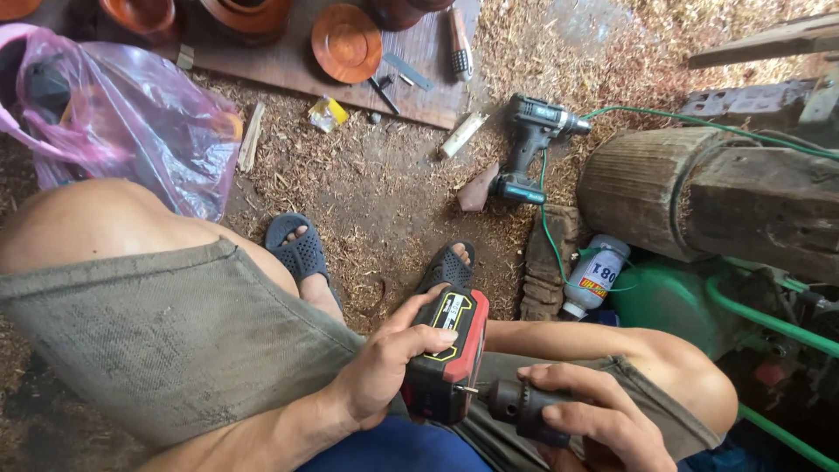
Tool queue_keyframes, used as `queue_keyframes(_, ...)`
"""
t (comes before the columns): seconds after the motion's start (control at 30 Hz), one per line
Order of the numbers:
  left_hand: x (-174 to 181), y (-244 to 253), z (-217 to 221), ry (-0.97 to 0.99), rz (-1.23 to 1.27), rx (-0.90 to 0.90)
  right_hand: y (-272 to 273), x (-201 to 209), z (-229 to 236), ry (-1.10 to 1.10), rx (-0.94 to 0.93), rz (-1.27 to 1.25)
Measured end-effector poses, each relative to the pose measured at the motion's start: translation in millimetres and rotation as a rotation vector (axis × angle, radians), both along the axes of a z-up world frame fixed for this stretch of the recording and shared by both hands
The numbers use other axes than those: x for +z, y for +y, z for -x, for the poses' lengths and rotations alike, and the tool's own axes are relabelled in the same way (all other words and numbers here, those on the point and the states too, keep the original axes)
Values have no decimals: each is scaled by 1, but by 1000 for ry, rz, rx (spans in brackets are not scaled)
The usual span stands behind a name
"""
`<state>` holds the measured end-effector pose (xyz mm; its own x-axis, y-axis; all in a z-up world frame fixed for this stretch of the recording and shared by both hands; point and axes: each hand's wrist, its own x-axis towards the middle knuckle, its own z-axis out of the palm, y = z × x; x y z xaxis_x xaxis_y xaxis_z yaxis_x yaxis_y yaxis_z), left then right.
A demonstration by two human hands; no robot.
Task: The person sits on the workshop floor and works on a cordless drill battery pack, prying open its casing and handling its internal components. They pick up a drill chuck, fit it onto the battery pack, and reach to adjust a green cable near the machine before returning to handling the battery and chuck in their lap.
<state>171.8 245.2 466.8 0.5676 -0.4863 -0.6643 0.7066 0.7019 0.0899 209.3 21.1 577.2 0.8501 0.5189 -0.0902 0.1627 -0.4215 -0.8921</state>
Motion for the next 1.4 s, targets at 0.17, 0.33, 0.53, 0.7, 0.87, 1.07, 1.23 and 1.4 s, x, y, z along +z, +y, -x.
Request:
queue_keyframes(0.17, 2, 2, -4, -33, -145, -45, -10, 5, 6, -88, 127, 167)
queue_keyframes(0.33, 0, 1, -3, -64, -185, -59, -10, -7, 11, -10, 83, 93)
queue_keyframes(0.53, 0, 2, -3, -131, -238, -53, -28, -24, 16, 210, -32, 45)
queue_keyframes(0.7, -2, -1, -3, -144, -307, -66, -102, -60, 54, 529, -132, 158)
queue_keyframes(0.87, -10, -8, -2, -103, -298, -90, -77, -39, 26, 802, 20, 28)
queue_keyframes(1.07, -14, -24, -3, -170, -300, -143, -81, -31, 22, 868, 115, 190)
queue_keyframes(1.23, -18, -29, 1, -160, -257, -169, -98, -47, 41, 649, 145, 301)
queue_keyframes(1.4, -19, -30, 0, -98, -162, -180, -131, -57, 55, 720, 155, 398)
